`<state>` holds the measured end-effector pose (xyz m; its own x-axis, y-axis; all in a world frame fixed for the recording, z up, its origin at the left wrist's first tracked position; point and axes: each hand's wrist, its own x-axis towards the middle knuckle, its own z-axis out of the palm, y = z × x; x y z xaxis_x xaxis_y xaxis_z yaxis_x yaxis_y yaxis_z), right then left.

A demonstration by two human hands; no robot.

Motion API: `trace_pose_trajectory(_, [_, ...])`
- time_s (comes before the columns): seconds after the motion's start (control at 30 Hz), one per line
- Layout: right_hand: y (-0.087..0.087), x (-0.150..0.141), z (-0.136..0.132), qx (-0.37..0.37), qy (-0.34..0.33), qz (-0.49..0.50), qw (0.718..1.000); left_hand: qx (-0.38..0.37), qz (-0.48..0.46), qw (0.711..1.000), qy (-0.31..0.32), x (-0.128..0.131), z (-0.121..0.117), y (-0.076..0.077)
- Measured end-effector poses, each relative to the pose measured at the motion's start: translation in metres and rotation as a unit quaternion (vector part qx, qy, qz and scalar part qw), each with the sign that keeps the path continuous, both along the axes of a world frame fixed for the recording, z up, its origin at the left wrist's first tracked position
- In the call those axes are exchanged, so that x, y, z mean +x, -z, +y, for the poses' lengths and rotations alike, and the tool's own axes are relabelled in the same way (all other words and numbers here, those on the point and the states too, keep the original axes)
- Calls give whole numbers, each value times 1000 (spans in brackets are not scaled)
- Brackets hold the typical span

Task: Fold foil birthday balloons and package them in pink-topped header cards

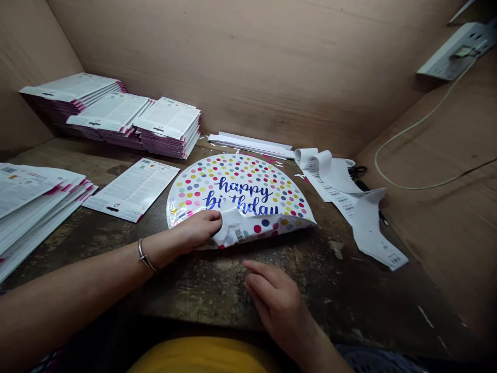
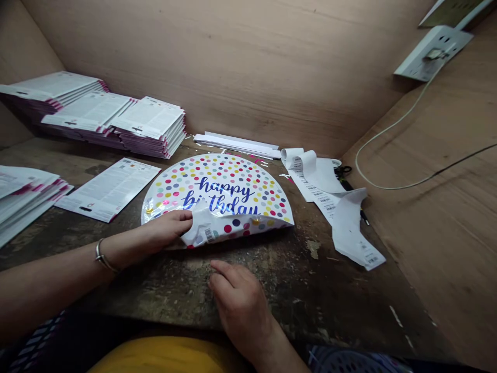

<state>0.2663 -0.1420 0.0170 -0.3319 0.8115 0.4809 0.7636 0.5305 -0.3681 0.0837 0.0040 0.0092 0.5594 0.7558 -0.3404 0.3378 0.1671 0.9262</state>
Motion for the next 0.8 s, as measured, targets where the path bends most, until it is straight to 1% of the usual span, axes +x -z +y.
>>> trace_pose_trajectory(0.07, [-8,6,0,-3,31,11,999,-1,-6,1000,-4,1,0,1])
trace_pose_trajectory(0.17, [-24,8,16,44,118,2,992,13,-11,1000,3,3,-3,-1])
trace_pose_trajectory(0.23, [-30,1,33,15,135,-20,991,26,-14,1000,3,4,-7,-3])
trace_pose_trajectory(0.33, [-26,-15,55,-59,123,-15,991,42,-21,999,-4,6,-12,-4])
trace_pose_trajectory(0.4, [-20,-22,60,-71,112,12,991,48,-22,998,-19,6,-13,-3])
trace_pose_trajectory(0.43, [-18,-23,58,-64,106,29,992,47,-22,998,-31,6,-12,-2])
trace_pose_trajectory(0.5, [-17,-20,46,-56,77,49,994,35,-21,997,-65,5,-9,-1])
trace_pose_trajectory(0.53, [-19,-17,36,-73,53,40,995,23,-21,996,-83,5,-7,-1])
trace_pose_trajectory(0.57, [-22,-13,26,-110,24,16,994,9,-22,995,-100,4,-5,-1])
trace_pose_trajectory(0.6, [-27,-9,16,-161,-9,-19,987,-7,-22,993,-115,3,-3,-1])
trace_pose_trajectory(0.67, [-39,-4,0,-266,-71,-85,958,-30,-20,990,-135,2,-1,-1])
trace_pose_trajectory(0.7, [-46,-4,-3,-292,-82,-100,948,-35,-16,989,-141,3,-1,-1])
trace_pose_trajectory(0.73, [-53,-5,-3,-295,-83,-103,946,-33,-10,989,-145,3,-1,-2])
trace_pose_trajectory(0.8, [-64,-9,8,-258,-79,-95,958,-16,2,989,-148,6,-6,-3])
